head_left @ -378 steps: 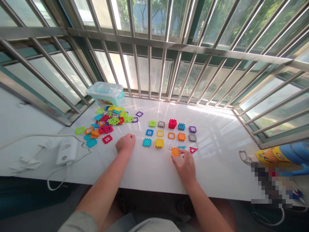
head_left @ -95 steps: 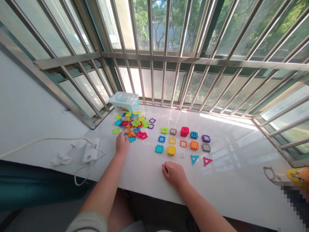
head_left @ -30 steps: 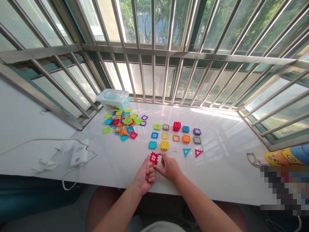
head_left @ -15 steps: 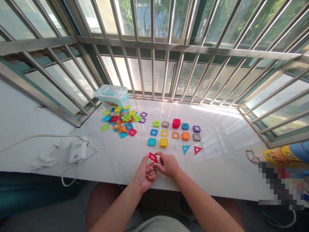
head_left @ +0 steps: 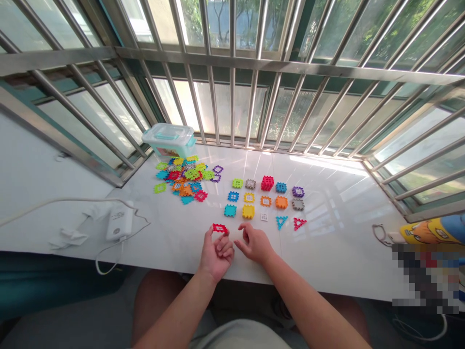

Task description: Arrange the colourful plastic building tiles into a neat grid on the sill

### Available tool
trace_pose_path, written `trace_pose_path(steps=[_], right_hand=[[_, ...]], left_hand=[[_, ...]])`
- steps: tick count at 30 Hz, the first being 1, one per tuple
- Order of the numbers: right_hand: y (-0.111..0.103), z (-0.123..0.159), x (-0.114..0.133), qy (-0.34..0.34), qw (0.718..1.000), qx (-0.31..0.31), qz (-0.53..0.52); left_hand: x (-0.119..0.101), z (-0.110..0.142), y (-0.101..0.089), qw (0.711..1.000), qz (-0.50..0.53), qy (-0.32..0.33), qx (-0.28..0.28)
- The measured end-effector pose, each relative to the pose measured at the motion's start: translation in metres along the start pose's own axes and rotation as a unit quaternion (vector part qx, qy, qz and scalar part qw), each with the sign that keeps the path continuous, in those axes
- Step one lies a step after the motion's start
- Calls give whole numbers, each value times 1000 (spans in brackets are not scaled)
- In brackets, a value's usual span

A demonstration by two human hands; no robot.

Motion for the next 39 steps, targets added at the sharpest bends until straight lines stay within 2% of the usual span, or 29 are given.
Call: trace_pose_path(steps=[3,5,7,9,11,13,17,23,25,26,27,30,31,32,33,37,39], right_hand=[[-2,6,2,28,996,-18,-77],[4,13,12,58,978,-4,-202],[17,23,30,93,933,42,-346],[31,35,54,122,884,94,-441],[34,45,74,132,854,108,-491],[31,50,87,136,836,100,-523],[22,55,94,147,816,104,-549],[22,60,93,177,812,95,-548],[20,60,93,198,792,80,-572],[16,59,93,212,768,59,-602],[10,58,91,226,730,27,-644],[-16,53,83,247,586,-94,-766],[-24,51,79,246,556,-124,-784],[-32,49,76,245,545,-143,-789],[-40,46,73,243,550,-156,-784],[-59,41,60,226,624,-191,-724],[-63,41,55,221,641,-203,-706]], left_hand=[[-14,6,19,996,61,50,44],[-19,13,37,992,83,57,79],[-19,21,56,988,93,54,106],[-16,28,74,987,96,48,124],[-11,35,88,986,96,39,132],[-6,40,98,985,96,33,137],[-2,45,105,985,93,36,142],[-4,44,103,985,90,38,144],[-6,44,100,986,84,46,139],[-7,44,99,986,81,49,136],[-8,45,98,986,79,50,135],[-11,46,95,987,75,50,136],[-11,46,94,987,71,52,134],[-11,46,92,988,64,55,130],[-11,45,90,989,55,58,124],[-4,43,84,992,25,58,111],[2,42,81,993,24,47,108]])
Point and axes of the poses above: each hand's wrist, its own z-axis away from the middle knuckle, its own y-axis out of the palm, x = y × z, the point moved 7 cm from there along -z, towards the middle knuckle, and after that the axes turned 4 degrees about y, right-handed, at the moved point
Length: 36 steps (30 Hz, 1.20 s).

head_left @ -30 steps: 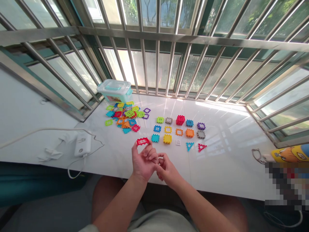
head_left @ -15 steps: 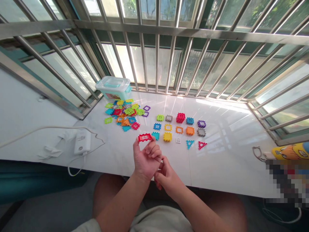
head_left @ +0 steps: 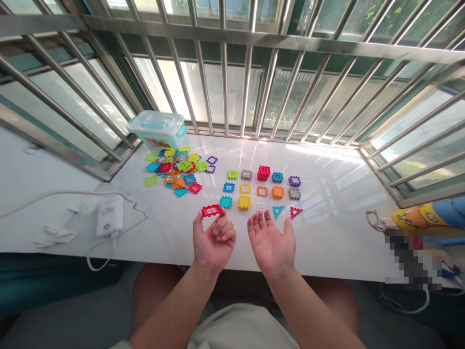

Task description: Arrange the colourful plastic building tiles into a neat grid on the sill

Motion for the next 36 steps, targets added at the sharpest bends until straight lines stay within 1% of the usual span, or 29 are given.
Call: trace_pose_path(steps=[6,9,13,16,18,20,22,24,26,28,30,33,36], right_hand=[[-5,-2,5,-20,1000,4,19],[-6,-3,7,-29,999,-4,19],[-6,-4,5,-29,1000,-7,7],[-7,-5,1,-33,999,-21,32],[-11,-3,-1,-40,997,-38,59],[-13,2,-3,-58,992,-38,103],[-13,9,-4,-89,977,-11,194],[-12,17,-9,-105,948,34,299],[-14,25,-18,-95,924,71,364],[-18,30,-29,-64,918,90,382],[-22,34,-40,-25,920,95,379],[-22,39,-55,28,927,113,357],[-19,41,-63,53,935,125,327]], left_hand=[[20,1,-10,999,23,-37,-5],[28,3,-13,999,19,-50,-11],[33,4,-14,998,18,-56,-17],[33,3,-13,998,19,-54,-15],[32,2,-12,999,12,-48,-15],[31,1,-12,999,1,-42,-19],[30,0,-13,999,-9,-37,-26],[27,-1,-15,999,-14,-29,-33],[23,-1,-17,999,-10,-19,-37],[20,-2,-18,999,3,-10,-37],[17,-3,-17,999,17,-5,-33],[17,-3,-16,999,23,-12,-27],[18,-3,-15,1000,7,-16,-25]])
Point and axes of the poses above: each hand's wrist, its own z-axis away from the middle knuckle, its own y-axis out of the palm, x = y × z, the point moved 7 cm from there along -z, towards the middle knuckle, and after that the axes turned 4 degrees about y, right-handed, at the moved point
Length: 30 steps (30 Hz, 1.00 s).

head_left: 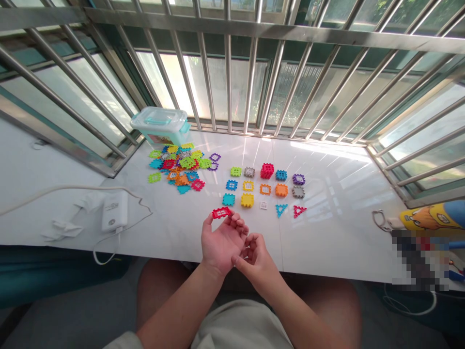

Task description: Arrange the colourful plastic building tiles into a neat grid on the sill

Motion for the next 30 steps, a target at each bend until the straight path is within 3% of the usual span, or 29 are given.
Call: trace_pose_path(steps=[9,15,22,30], right_hand=[[2,-3,-17,-6,999,-22,-44],[0,-6,-37,47,994,-32,-93],[12,1,-28,79,995,45,-43],[-7,1,-26,54,998,13,-28]], left_hand=[[4,0,-6,1000,-21,4,-8],[6,0,-2,1000,-16,-1,-4],[3,2,5,1000,-16,4,9],[-6,1,3,999,27,2,24]])
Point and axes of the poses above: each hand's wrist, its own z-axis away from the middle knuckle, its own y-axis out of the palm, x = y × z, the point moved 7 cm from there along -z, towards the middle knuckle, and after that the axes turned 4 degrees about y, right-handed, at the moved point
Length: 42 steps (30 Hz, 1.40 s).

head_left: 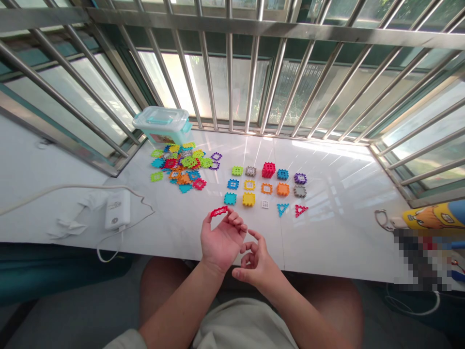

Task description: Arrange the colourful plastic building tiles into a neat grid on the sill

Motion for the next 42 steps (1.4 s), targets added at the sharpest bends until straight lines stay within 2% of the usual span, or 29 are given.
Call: trace_pose_path(steps=[6,9,12,15,17,20,23,27,30,33,38,42], right_hand=[[-16,1,9,-37,998,-48,12],[-22,3,19,-76,993,-74,59],[-29,9,38,-149,971,-118,148],[-30,14,56,-212,931,-153,255],[-29,13,61,-233,909,-154,309],[-27,8,62,-244,895,-133,349],[-27,4,60,-251,894,-120,351],[-32,2,58,-244,908,-120,318],[-49,-1,57,-243,902,-166,315],[-71,-6,57,-276,856,-218,378],[-93,-20,42,-314,783,-205,496],[-91,-24,32,-338,740,-190,549]], left_hand=[[-4,0,1,1000,-1,2,11],[-3,0,-2,1000,-14,-2,16],[9,2,-14,996,-73,-42,19],[29,8,-33,984,-139,-102,33],[40,12,-47,976,-164,-137,39],[50,16,-67,970,-170,-171,32],[54,18,-79,967,-161,-195,21],[55,16,-84,963,-169,-207,36],[43,7,-85,967,-165,-190,38],[11,-13,-87,986,-123,-115,2],[-42,-38,-88,997,-74,-6,-29],[-67,-44,-85,996,-49,75,-27]])
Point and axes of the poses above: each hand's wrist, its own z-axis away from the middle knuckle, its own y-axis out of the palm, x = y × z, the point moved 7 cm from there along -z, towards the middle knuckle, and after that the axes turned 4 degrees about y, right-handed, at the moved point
